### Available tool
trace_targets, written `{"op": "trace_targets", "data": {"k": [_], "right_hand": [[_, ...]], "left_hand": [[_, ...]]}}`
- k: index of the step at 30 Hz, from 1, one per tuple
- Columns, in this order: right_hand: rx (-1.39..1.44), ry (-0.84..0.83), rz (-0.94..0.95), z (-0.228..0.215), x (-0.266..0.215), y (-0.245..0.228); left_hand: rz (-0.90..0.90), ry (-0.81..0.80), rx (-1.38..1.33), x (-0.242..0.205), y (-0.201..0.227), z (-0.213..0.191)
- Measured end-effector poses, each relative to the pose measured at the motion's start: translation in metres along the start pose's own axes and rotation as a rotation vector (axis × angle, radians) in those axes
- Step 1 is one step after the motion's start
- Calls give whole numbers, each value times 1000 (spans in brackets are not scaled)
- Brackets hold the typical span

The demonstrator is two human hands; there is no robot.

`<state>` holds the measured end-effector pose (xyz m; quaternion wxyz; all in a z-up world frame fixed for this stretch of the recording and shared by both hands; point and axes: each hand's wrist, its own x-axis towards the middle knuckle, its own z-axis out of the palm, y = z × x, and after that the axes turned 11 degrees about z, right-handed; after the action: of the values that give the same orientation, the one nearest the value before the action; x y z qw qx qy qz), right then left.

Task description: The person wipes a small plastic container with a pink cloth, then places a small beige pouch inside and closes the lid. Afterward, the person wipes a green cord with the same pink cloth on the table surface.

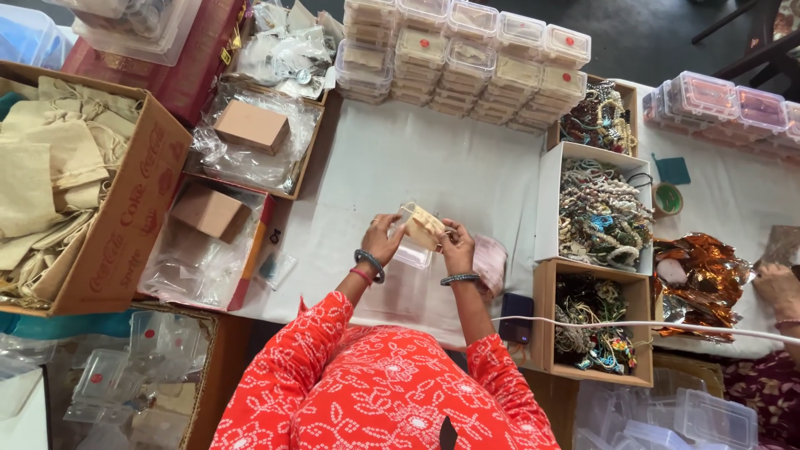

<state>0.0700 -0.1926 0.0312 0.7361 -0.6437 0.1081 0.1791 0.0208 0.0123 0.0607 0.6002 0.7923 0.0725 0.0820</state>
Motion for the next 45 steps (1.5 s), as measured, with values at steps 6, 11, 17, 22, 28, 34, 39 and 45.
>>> {"op": "trace_targets", "data": {"k": [6, 11, 17, 22, 28, 34, 39, 45], "right_hand": [[-245, 38, 29, -21, 22, 74], [-448, 77, 32, 4, -6, 57], [-750, 224, -83, 26, -12, 50], [-1229, 309, -145, 46, -30, 26], [-856, 181, -309, -1, -13, 55], [-632, 278, -64, -47, -6, 79], [-823, 216, -22, -6, -46, 40], [-1122, 245, -432, 17, -62, 20]], "left_hand": [[62, -159, 472, -43, -57, -5], [32, -181, 506, -62, -65, -3], [263, -243, 669, -69, -25, -5], [243, -464, 887, -71, -32, 6], [266, -563, 1042, -70, -23, 1], [264, -570, 1026, -69, -21, 1], [263, -599, 1090, -68, -20, 5], [386, -635, 1194, -71, -26, 10]]}}
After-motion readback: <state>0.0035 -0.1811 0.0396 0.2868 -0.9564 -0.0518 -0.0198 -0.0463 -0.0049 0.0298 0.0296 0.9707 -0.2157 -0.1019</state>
